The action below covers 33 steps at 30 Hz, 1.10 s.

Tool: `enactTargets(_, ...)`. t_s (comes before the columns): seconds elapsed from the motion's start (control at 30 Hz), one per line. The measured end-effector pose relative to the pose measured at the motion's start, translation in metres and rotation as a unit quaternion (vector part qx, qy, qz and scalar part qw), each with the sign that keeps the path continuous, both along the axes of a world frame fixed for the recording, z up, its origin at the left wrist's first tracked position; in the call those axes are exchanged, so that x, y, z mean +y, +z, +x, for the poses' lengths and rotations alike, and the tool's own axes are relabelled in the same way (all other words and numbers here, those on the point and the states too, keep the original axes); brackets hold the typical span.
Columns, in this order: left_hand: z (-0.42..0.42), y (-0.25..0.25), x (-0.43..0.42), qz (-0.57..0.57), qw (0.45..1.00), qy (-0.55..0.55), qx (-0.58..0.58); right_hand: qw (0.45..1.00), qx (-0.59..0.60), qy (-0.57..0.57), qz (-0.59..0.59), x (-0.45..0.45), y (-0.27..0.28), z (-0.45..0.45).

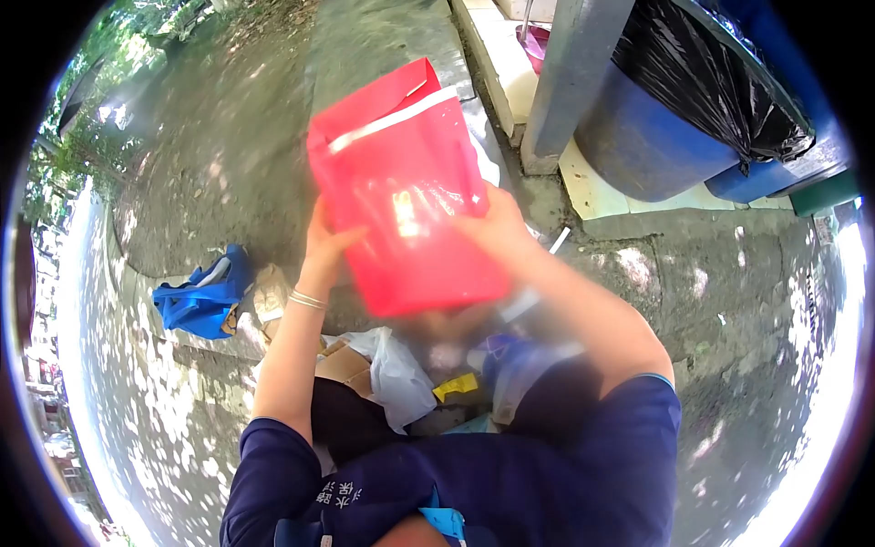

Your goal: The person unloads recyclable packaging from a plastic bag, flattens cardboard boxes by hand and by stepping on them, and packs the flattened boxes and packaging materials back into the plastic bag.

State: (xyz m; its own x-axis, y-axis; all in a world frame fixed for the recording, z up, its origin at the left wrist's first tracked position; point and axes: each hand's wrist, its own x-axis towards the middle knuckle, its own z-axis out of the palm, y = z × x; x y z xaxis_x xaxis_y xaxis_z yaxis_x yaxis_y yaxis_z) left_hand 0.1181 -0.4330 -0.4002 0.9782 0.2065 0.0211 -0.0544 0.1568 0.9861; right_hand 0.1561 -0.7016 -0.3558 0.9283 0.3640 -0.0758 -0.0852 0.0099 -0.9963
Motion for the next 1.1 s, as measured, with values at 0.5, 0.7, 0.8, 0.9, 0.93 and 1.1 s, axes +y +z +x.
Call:
enactTargets(0.5, -0.015, -0.006, 0.031, 0.186, 0.981, -0.028, 0.043, 0.986, -0.023, -0.105, 0.131, -0.064, 0.002, 0.050)
enactTargets(0.7, -0.051, -0.011, -0.070, 0.473, 0.835, -0.255, -0.119, 0.979, -0.115, -0.162, 0.053, -0.086, 0.008, 0.056)
enactTargets(0.8, -0.064, -0.027, -0.100, 0.503, 0.803, -0.314, -0.061, 0.975, -0.136, -0.174, -0.001, -0.100, -0.010, 0.054)
enactTargets(0.9, -0.068, -0.072, -0.108, 0.530, 0.790, -0.302, -0.060, 0.970, -0.106, -0.216, -0.023, -0.102, -0.009, 0.045)
enactTargets(0.93, -0.066, -0.077, -0.111, 0.555, 0.777, -0.286, -0.081, 0.970, -0.098, -0.215, -0.057, -0.105, -0.006, 0.040)
enactTargets(1.1, -0.065, -0.075, -0.107, 0.486, 0.848, -0.210, -0.034, 0.951, -0.085, -0.287, -0.073, -0.142, 0.001, 0.015)
